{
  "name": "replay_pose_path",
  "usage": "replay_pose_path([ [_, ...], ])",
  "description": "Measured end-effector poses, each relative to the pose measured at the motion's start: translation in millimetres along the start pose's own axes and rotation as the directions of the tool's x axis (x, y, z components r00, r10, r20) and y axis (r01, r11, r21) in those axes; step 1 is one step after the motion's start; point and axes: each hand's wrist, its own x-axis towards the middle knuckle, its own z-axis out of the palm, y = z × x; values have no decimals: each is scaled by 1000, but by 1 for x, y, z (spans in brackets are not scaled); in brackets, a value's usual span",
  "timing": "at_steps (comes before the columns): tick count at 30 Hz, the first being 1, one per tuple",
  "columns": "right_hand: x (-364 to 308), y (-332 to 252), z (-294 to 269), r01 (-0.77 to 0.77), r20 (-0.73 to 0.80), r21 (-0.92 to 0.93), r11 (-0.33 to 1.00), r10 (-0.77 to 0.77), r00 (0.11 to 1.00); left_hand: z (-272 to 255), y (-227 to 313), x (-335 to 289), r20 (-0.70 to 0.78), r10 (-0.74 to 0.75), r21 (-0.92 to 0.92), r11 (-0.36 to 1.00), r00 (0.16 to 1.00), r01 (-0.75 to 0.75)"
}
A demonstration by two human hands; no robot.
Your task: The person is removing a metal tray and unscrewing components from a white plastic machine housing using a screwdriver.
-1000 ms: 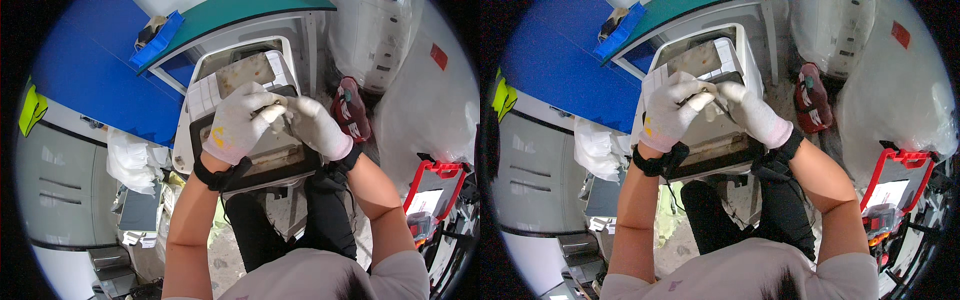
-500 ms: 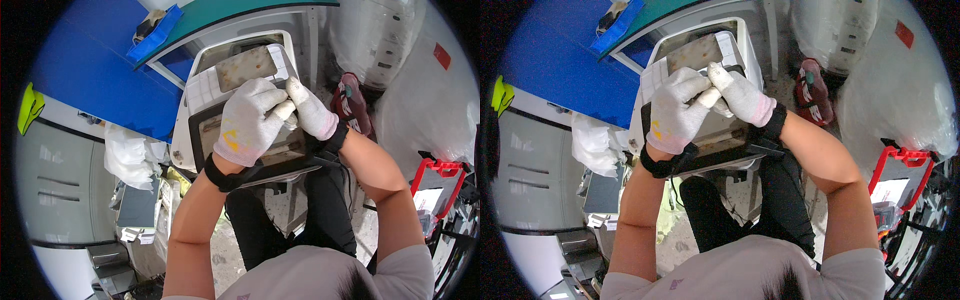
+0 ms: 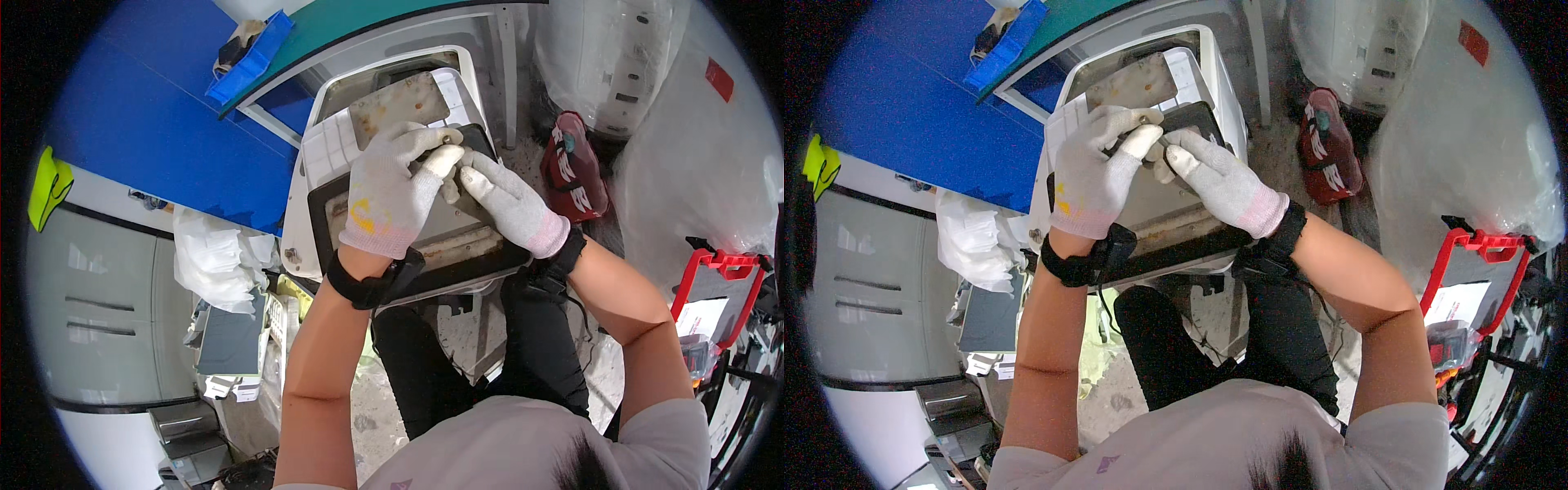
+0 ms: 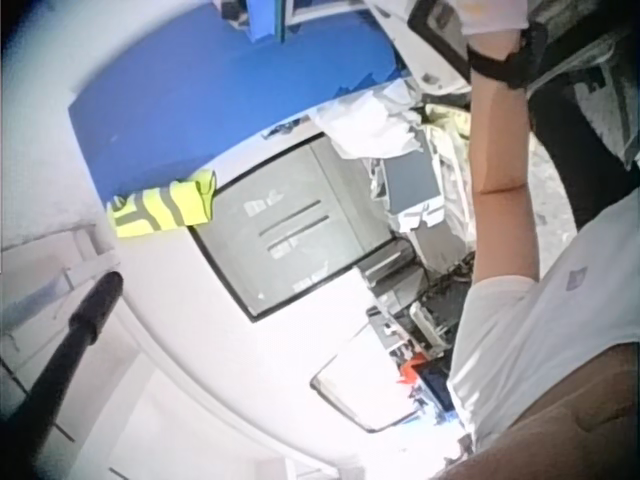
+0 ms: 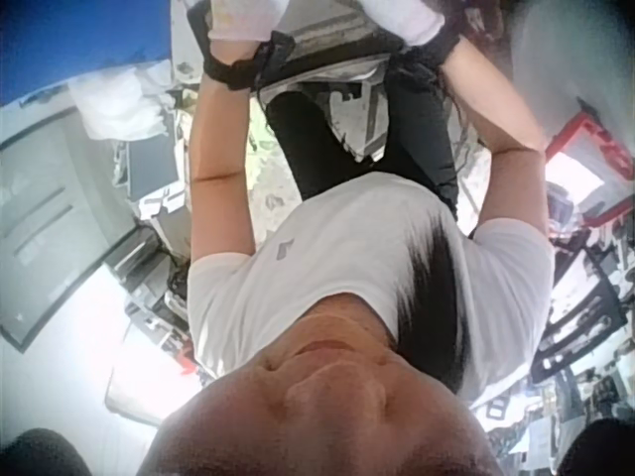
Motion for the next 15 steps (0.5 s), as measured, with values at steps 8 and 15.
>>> replay_pose_path([
  [8, 6, -35, -6, 50, -1, -880, 473, -106, 994, -4, 2, 3, 48, 140, 102, 984, 989, -145],
  [15, 8, -39, -21, 159, 150, -863, 480, -58, 987, 10, 13, -1, 145, -13, -223, 974, 989, 45],
])
